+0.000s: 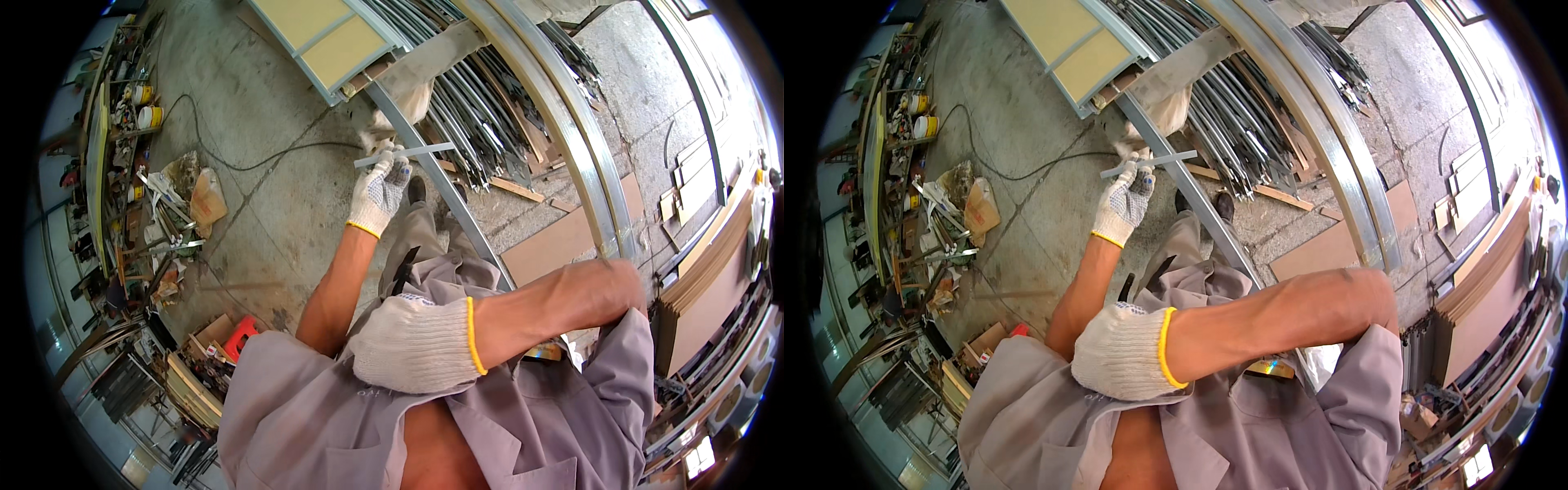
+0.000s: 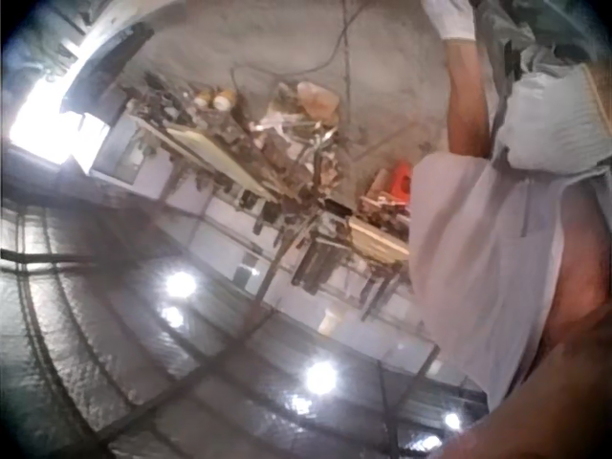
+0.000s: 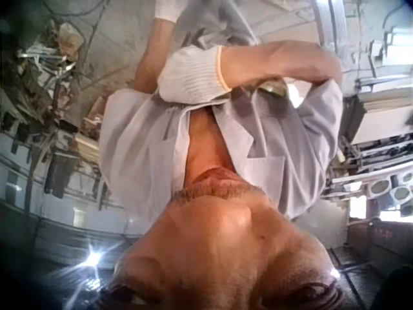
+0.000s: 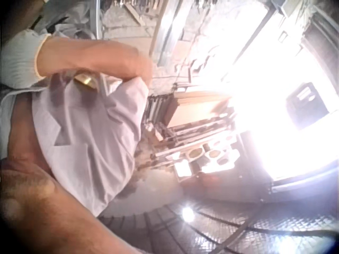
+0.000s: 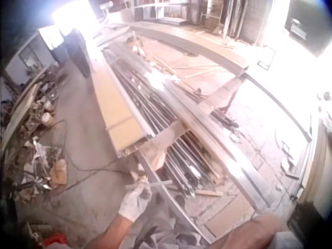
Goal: The person assembles a window frame by inserting metal profiles into a frame structure, applying sealant with a caulking gun, and securing components with a screwdriver. The person repeatedly aligns and fastens parts of the frame.
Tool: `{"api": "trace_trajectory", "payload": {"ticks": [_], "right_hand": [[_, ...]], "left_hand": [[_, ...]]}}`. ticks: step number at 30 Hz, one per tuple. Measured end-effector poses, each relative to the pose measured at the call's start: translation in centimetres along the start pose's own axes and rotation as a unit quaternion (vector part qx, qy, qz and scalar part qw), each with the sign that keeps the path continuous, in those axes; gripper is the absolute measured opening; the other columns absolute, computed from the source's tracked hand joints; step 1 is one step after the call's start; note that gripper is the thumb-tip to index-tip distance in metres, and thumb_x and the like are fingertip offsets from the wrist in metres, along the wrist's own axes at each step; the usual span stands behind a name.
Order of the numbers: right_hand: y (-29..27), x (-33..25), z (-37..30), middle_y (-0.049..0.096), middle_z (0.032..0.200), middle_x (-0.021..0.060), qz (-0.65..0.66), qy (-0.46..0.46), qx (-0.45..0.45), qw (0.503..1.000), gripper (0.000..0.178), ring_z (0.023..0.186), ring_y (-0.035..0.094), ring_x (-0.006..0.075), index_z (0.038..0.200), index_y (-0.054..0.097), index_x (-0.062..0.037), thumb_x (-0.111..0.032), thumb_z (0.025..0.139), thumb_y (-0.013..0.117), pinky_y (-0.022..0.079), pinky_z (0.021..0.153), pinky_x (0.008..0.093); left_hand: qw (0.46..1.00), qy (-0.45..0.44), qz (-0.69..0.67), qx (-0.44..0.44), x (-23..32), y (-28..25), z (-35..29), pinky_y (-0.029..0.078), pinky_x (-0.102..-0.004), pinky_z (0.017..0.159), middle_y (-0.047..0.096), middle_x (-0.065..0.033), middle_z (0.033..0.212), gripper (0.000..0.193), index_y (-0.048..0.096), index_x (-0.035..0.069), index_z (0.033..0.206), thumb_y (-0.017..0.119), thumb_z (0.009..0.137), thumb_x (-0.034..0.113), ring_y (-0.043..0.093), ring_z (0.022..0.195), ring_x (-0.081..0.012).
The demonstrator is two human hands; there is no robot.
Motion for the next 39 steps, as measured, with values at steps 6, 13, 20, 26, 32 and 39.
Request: {"api": "trace_trajectory", "payload": {"ticks": [6,13,20,26,32,39], "right_hand": [[0.7,1.4,1.7,0.069,0.075,0.0123,0.11,-0.108,-0.18,0.972,0.013,0.072,0.071,0.0346,0.08,0.073,-0.0071,-0.02,0.079,0.07,0.054,0.059,0.0475],[0.4,3.1,0.3,0.072,0.094,0.0171,0.342,-0.103,-0.126,0.925,0.02,0.086,0.07,0.0376,0.095,0.071,-0.004,-0.021,0.084,0.07,0.055,0.071,0.0441],[-1.0,4.2,0.1,0.072,0.099,0.0127,0.621,-0.038,0.047,0.782,0.019,0.09,0.071,0.0232,0.104,0.059,-0.0019,-0.019,0.099,0.066,0.055,0.078,0.0359],[-0.2,11.3,-5.2,0.064,0.088,0.0088,0.693,0.112,0.4,0.589,0.026,0.072,0.058,0.014,0.116,0.054,-0.0018,-0.025,0.106,0.059,0.049,0.063,0.0283],[3.1,24.6,-6.7,0.058,0.08,0.0015,0.616,0.259,0.452,0.591,0.033,0.049,0.044,0.0022,0.122,0.059,0.0041,-0.026,0.108,0.057,0.041,0.04,0.0177],[3.4,40.1,-0.3,0.064,0.089,0.0037,0.647,0.263,0.444,0.561,0.032,0.061,0.055,0.005,0.128,0.06,0.0006,-0.02,0.104,0.064,0.042,0.042,0.0169]], "left_hand": [[0.999,0.013,-0.03,0.033,1.6,-1.9,2.9,0.062,-0.0375,0.082,0.074,-0.0069,0.111,0.017,0.07,0.01,0.119,0.064,0.103,0.012,0.072,0.09,-0.02],[0.998,0.047,-0.035,0.005,2.0,-1.6,5.4,0.063,-0.0385,0.081,0.075,-0.0083,0.106,0.016,0.071,0.009,0.116,0.066,0.103,0.016,0.072,0.088,-0.0205],[0.996,0.075,-0.052,-0.005,2.7,-0.4,5.6,0.064,-0.0374,0.083,0.074,-0.008,0.106,0.016,0.071,0.008,0.113,0.067,0.103,0.02,0.071,0.089,-0.0201],[0.979,0.176,-0.101,0.0,4.9,-1.4,10.7,0.066,-0.0399,0.084,0.075,-0.0152,0.102,0.019,0.07,-0.001,0.11,0.071,0.098,0.014,0.074,0.089,-0.0261],[0.969,0.227,-0.093,0.025,4.7,-1.2,11.5,0.066,-0.0413,0.084,0.071,-0.021,0.103,0.024,0.066,-0.008,0.113,0.074,0.095,0.006,0.073,0.09,-0.0306],[0.956,0.286,-0.009,0.07,5.4,0.8,12.0,0.063,-0.0322,0.067,0.069,-0.0139,0.102,0.036,0.06,-0.002,0.114,0.082,0.088,0.008,0.073,0.084,-0.0235]]}}
Point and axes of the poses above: each hand's wrist, its own z-axis towards the middle knuckle, its own y-axis out of the palm, x = y × z, the point moved 4 cm from there along z, towards the middle knuckle
